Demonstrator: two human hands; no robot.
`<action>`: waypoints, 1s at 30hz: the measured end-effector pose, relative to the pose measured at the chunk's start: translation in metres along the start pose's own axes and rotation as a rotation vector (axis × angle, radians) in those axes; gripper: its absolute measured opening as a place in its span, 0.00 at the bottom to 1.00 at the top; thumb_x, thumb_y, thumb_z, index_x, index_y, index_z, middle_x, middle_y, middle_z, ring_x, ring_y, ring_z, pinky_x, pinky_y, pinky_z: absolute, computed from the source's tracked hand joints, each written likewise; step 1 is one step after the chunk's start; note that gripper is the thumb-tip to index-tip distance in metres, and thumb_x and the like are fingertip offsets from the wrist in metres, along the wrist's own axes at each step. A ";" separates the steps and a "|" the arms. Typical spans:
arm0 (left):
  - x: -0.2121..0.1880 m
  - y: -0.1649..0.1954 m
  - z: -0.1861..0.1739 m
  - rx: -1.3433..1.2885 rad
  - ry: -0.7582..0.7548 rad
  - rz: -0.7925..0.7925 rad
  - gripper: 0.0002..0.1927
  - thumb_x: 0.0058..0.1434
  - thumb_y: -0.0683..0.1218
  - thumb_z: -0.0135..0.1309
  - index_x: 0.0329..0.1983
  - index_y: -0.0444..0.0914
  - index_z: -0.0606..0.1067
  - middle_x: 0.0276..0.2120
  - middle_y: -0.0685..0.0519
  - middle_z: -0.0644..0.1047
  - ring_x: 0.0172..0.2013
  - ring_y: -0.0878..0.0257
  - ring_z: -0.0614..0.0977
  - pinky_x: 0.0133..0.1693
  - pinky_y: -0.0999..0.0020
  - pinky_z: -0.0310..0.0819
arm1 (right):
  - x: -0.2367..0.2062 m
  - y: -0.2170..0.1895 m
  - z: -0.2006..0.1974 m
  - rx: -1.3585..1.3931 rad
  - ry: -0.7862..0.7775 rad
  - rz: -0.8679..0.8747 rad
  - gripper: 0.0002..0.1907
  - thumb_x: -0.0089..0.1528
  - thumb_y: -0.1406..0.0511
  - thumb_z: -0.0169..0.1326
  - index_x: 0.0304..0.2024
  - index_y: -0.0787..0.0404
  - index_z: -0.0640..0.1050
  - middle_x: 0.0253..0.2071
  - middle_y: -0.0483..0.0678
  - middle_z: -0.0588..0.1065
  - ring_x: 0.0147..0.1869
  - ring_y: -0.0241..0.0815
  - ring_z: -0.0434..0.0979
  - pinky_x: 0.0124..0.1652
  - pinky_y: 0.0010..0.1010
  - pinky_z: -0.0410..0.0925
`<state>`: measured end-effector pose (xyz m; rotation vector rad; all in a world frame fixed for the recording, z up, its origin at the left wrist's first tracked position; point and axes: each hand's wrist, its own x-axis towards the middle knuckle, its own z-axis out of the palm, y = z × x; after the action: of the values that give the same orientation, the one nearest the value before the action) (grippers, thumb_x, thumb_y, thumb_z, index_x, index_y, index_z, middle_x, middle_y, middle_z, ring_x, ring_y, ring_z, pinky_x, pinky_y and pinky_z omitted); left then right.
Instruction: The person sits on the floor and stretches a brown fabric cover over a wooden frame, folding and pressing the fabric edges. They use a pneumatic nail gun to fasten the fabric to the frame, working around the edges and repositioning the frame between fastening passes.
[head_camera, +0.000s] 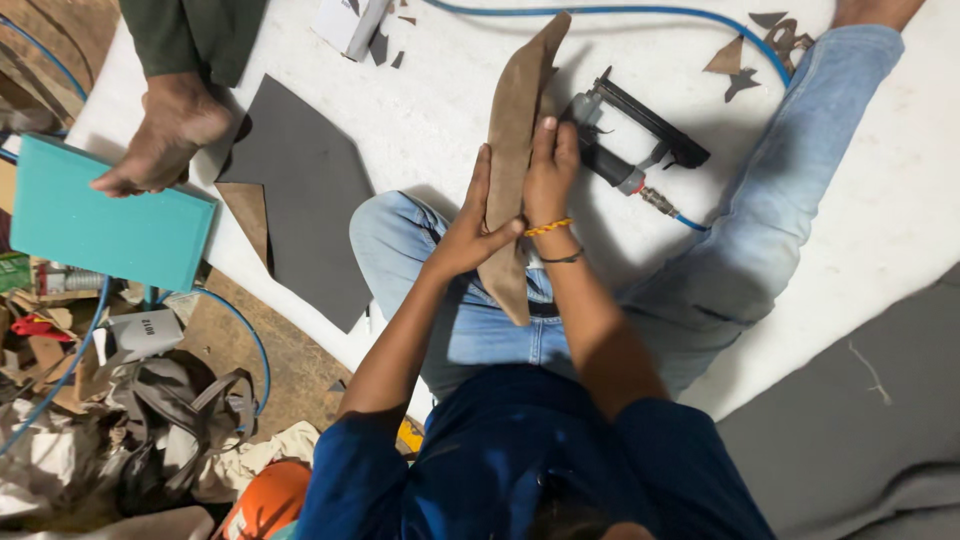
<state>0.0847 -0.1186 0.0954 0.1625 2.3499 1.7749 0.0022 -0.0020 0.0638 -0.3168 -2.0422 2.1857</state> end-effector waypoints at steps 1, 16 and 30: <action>0.002 -0.003 -0.002 -0.006 -0.002 0.030 0.52 0.70 0.55 0.55 0.81 0.34 0.35 0.81 0.39 0.37 0.80 0.49 0.41 0.77 0.58 0.37 | 0.002 -0.001 0.003 -0.008 -0.019 0.023 0.19 0.76 0.57 0.44 0.36 0.64 0.71 0.32 0.42 0.69 0.37 0.31 0.64 0.40 0.29 0.65; 0.071 -0.039 -0.042 -0.545 0.155 -0.382 0.41 0.72 0.67 0.26 0.82 0.44 0.39 0.76 0.44 0.55 0.71 0.52 0.62 0.68 0.64 0.56 | -0.007 0.032 0.046 -0.074 -0.188 0.161 0.22 0.74 0.55 0.40 0.41 0.66 0.75 0.33 0.49 0.77 0.38 0.37 0.75 0.42 0.32 0.69; 0.042 -0.035 -0.040 0.124 0.017 0.055 0.38 0.79 0.65 0.30 0.83 0.41 0.42 0.81 0.44 0.34 0.81 0.51 0.40 0.80 0.57 0.35 | -0.006 0.059 0.026 -0.161 -0.176 0.192 0.24 0.76 0.54 0.41 0.38 0.66 0.75 0.30 0.53 0.74 0.36 0.42 0.71 0.41 0.35 0.69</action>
<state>0.0356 -0.1574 0.0683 0.2331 2.4911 1.6608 0.0043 -0.0334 0.0066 -0.3639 -2.3815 2.2315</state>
